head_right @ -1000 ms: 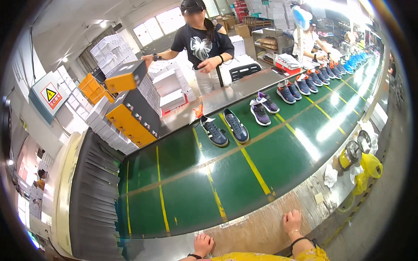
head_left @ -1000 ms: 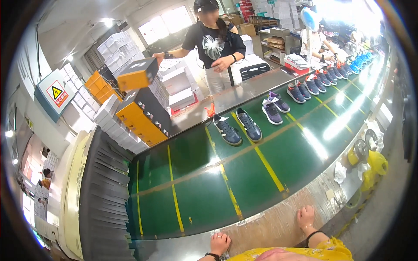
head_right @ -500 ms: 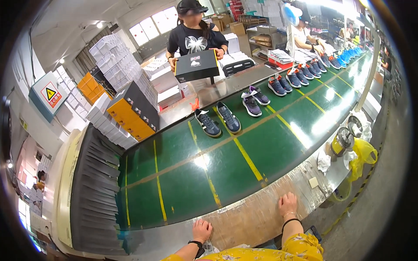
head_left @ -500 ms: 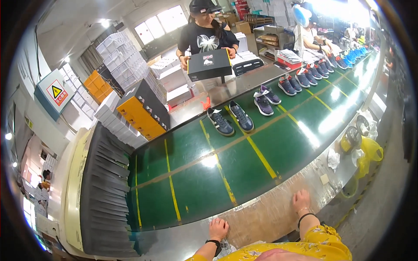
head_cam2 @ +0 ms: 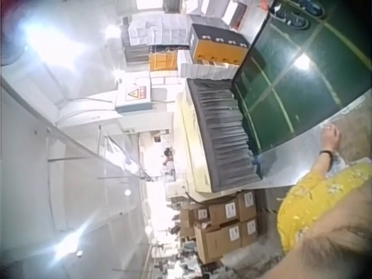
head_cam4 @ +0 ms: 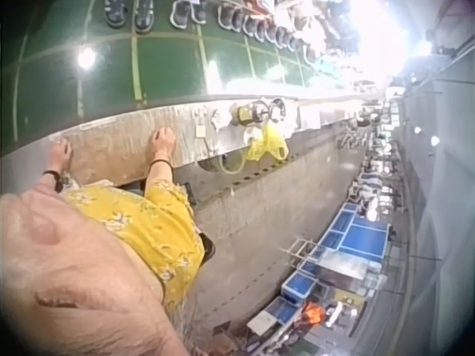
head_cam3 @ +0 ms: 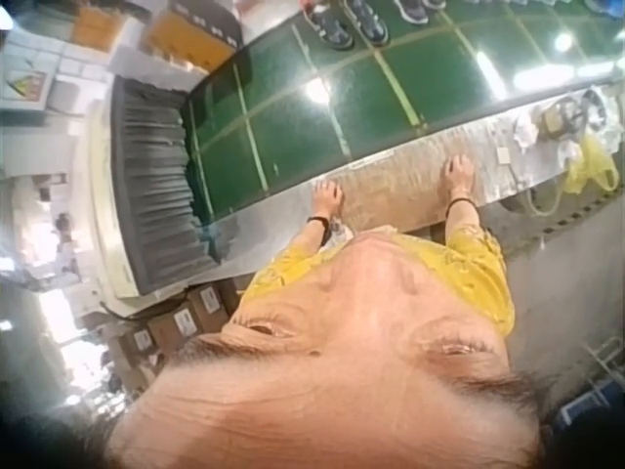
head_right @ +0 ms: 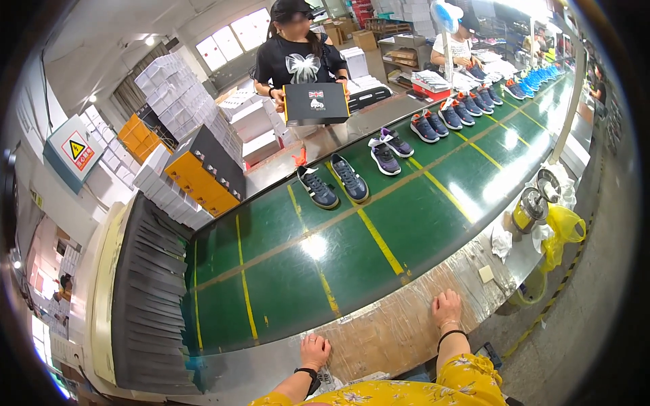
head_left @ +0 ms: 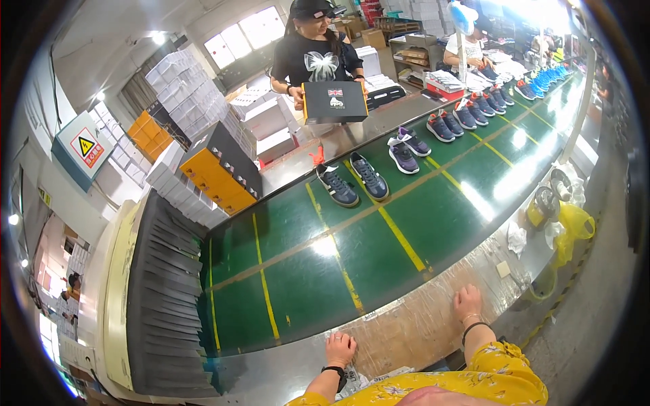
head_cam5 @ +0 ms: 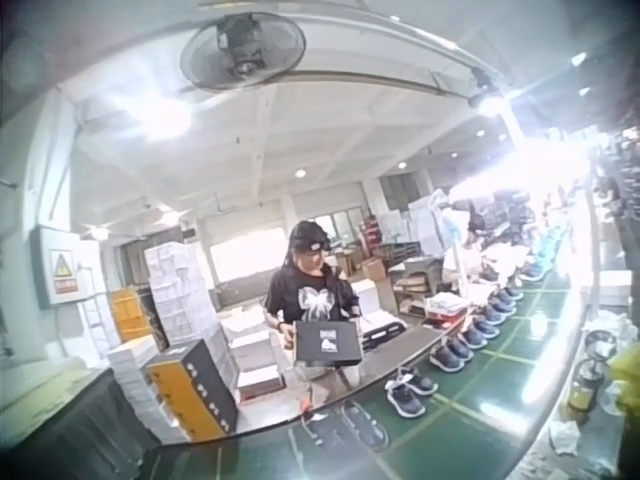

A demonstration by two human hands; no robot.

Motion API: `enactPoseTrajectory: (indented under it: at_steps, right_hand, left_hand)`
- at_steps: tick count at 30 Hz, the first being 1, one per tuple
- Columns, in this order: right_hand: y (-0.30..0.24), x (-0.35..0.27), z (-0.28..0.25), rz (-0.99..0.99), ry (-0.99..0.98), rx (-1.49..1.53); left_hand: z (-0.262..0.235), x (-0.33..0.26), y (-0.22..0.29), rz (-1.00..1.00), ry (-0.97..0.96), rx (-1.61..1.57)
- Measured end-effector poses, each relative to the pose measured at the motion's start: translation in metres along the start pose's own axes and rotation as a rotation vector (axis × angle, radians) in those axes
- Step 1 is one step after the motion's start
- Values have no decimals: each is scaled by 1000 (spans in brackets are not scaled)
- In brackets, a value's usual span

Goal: Clean the soles of finished sneakers on a production line using a cloth and solution.

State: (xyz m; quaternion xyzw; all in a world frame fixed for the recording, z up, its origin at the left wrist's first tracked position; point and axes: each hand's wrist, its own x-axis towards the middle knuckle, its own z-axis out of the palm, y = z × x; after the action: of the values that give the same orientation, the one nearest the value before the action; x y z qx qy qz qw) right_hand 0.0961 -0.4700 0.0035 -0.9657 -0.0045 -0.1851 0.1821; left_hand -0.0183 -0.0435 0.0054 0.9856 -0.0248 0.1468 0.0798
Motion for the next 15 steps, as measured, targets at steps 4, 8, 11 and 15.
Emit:
enactPoseTrajectory:
  at_steps: [4,8,11,15]
  right_hand:
    - [2,1,-3,-1,4,7]
    - [2,3,-6,-12,7,16]
    - [1,4,-8,-13,4,18]
    - [3,3,-8,7,-20,9]
  left_hand:
    - [-4,0,5,-5,-16,-1]
    - [-4,1,6,-9,-18,3]
    - [-4,2,5,3,-10,7]
    - [-4,2,5,9,-21,-2]
